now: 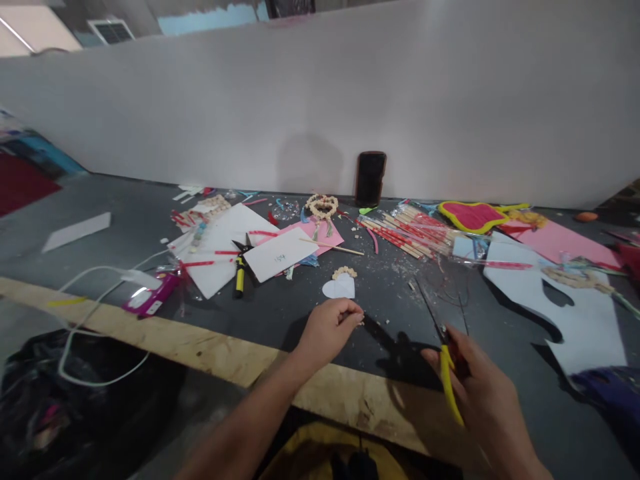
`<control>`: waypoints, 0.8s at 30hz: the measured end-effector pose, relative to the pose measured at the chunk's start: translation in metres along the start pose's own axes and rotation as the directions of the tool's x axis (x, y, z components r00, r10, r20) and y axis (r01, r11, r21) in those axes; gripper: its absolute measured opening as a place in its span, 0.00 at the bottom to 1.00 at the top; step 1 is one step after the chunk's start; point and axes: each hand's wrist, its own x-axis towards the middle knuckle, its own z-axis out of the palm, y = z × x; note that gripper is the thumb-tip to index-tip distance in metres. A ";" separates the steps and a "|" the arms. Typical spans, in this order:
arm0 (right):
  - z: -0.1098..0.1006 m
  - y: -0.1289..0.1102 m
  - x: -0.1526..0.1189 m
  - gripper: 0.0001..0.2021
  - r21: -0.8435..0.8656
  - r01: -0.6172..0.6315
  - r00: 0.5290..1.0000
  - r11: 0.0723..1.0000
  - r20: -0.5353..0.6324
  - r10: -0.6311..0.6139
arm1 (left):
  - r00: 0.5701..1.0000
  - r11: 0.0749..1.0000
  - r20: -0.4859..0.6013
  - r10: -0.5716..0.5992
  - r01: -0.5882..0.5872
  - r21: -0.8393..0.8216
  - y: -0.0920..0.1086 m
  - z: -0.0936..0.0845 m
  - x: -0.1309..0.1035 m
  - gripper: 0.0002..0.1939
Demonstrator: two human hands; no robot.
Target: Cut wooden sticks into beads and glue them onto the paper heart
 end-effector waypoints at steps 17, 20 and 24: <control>0.015 0.008 -0.011 0.24 0.036 0.022 0.996 0.999 -0.082 -0.019 | 0.981 0.848 0.169 0.098 -0.171 0.502 -0.016 0.002 0.001 0.11; 0.019 0.010 -0.013 0.24 0.024 0.060 0.994 0.998 -0.097 -0.058 | 0.978 0.824 0.194 0.079 -0.173 0.540 -0.014 0.000 -0.003 0.10; 0.022 0.010 -0.015 0.23 0.015 0.097 0.990 0.995 -0.107 -0.095 | 0.975 0.809 0.212 0.068 -0.179 0.560 -0.012 -0.006 -0.010 0.10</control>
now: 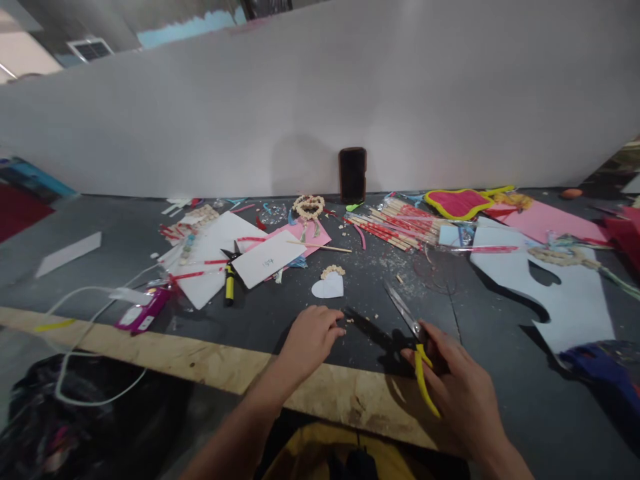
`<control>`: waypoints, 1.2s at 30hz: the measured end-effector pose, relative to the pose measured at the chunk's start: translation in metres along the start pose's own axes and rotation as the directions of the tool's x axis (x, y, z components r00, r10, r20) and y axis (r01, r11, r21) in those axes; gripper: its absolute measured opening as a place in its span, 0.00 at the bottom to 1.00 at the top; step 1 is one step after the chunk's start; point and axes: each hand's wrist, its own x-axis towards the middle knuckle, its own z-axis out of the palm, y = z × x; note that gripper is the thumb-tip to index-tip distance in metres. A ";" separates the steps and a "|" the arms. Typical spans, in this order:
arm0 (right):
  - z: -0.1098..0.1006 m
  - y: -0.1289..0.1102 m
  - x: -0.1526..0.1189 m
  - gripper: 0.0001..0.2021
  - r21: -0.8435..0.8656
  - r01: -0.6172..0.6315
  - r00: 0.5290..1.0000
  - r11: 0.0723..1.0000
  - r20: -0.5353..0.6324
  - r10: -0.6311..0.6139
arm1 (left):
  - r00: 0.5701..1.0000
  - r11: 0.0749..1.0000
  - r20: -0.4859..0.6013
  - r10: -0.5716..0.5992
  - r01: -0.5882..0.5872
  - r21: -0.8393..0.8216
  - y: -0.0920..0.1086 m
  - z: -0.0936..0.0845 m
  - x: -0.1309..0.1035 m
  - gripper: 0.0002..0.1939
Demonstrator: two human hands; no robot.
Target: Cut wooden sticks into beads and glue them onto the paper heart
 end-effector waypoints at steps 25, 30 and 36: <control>-0.003 0.001 -0.002 0.20 0.142 0.016 0.997 0.990 -0.072 -0.006 | 0.987 0.986 0.037 0.158 -0.160 0.049 0.032 0.019 0.043 0.14; -0.003 0.001 -0.002 0.20 0.145 0.001 0.997 0.989 -0.071 0.009 | 0.989 0.989 0.013 0.144 -0.145 0.020 0.032 0.010 0.041 0.16; -0.003 0.003 -0.003 0.20 0.138 0.033 0.998 0.990 -0.066 -0.024 | 0.990 0.989 0.025 0.136 -0.137 0.056 0.039 0.017 0.043 0.09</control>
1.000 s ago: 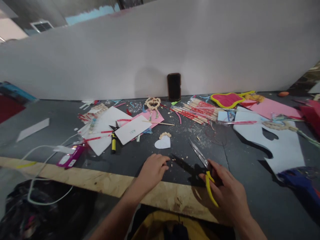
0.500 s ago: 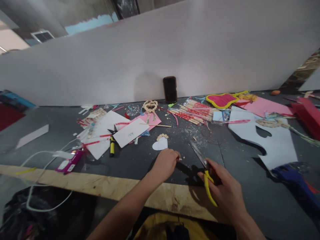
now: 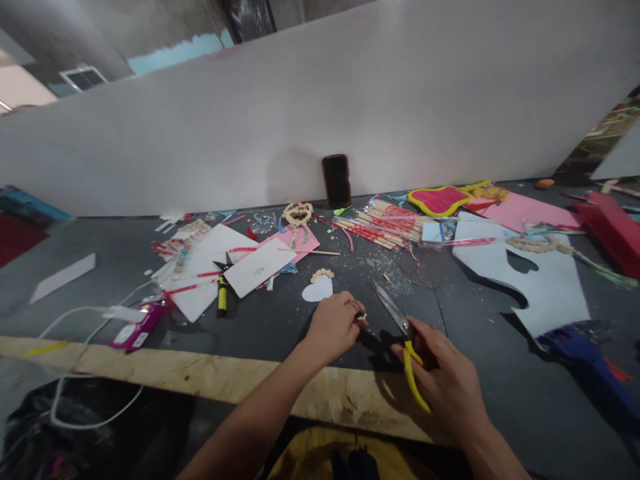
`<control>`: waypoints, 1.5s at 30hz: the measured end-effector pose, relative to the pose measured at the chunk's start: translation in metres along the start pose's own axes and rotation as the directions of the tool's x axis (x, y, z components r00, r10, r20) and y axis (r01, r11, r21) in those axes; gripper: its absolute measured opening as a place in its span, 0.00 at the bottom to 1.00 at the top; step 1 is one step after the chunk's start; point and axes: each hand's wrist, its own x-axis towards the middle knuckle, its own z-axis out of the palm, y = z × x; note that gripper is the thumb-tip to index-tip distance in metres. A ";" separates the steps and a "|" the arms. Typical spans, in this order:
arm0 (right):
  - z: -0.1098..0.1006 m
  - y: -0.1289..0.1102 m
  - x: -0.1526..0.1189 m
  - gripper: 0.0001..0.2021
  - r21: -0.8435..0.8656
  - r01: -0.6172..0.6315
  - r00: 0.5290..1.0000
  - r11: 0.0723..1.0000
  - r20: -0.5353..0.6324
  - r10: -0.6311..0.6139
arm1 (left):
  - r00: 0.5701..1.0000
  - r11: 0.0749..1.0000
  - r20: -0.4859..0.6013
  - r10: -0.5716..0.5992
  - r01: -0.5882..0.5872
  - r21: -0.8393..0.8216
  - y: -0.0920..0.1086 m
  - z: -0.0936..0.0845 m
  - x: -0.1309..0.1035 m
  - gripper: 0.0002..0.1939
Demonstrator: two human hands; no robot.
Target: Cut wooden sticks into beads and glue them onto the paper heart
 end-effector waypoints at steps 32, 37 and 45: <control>0.000 -0.003 0.002 0.21 -0.085 0.048 0.999 0.995 0.002 -0.048 | 0.934 -0.197 0.202 -0.294 0.148 -0.969 -0.008 -0.001 -0.014 0.13; 0.002 -0.002 0.002 0.20 -0.096 0.044 0.999 0.994 0.006 -0.044 | 0.942 -0.237 0.197 -0.271 0.134 -0.962 -0.010 -0.001 -0.014 0.13; -0.004 -0.013 -0.002 0.23 -0.057 0.109 0.992 0.992 0.068 -0.105 | 0.944 -0.349 0.217 -0.251 0.120 -0.929 -0.002 -0.004 -0.019 0.11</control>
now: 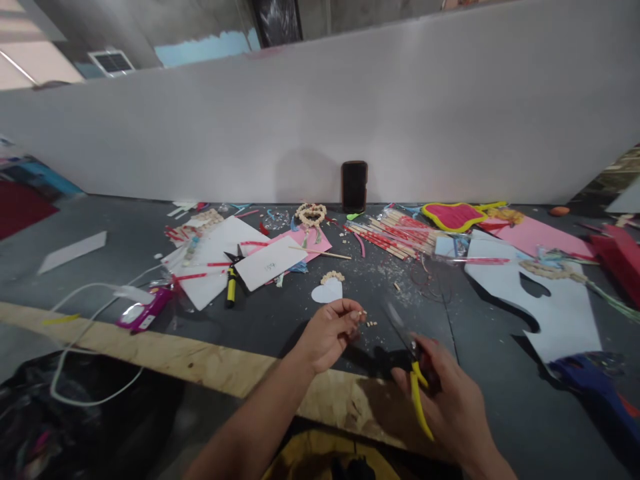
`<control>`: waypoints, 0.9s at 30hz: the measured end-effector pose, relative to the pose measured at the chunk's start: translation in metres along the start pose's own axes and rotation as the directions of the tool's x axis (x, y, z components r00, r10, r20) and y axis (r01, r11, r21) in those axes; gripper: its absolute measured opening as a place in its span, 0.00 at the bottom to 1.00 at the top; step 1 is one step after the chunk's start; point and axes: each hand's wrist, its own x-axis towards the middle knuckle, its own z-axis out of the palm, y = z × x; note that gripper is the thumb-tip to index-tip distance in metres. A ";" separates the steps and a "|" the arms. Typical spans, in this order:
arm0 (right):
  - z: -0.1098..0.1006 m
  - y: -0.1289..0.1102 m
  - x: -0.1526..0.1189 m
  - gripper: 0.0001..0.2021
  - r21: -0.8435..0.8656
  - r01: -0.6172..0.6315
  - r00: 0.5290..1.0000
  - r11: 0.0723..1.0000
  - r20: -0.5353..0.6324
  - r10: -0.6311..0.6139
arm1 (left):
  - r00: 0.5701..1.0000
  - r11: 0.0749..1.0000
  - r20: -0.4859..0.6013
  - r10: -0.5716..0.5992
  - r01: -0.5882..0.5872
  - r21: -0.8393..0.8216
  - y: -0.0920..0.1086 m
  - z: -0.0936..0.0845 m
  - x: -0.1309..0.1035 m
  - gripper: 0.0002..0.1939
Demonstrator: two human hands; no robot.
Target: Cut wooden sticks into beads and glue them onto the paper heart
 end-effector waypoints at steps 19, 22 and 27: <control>-0.003 -0.021 0.004 0.22 -0.278 0.154 0.985 0.948 0.125 -0.123 | 0.975 0.954 -0.065 0.212 -0.192 0.229 -0.001 0.010 -0.014 0.16; 0.000 -0.021 0.004 0.19 -0.267 0.149 0.988 0.952 0.086 -0.130 | 0.975 0.950 -0.057 0.215 -0.195 0.245 -0.002 0.009 -0.014 0.16; -0.001 -0.014 0.005 0.17 -0.037 0.030 0.996 0.999 0.081 -0.027 | 0.970 0.851 -0.008 0.244 -0.210 0.482 -0.001 0.005 -0.010 0.11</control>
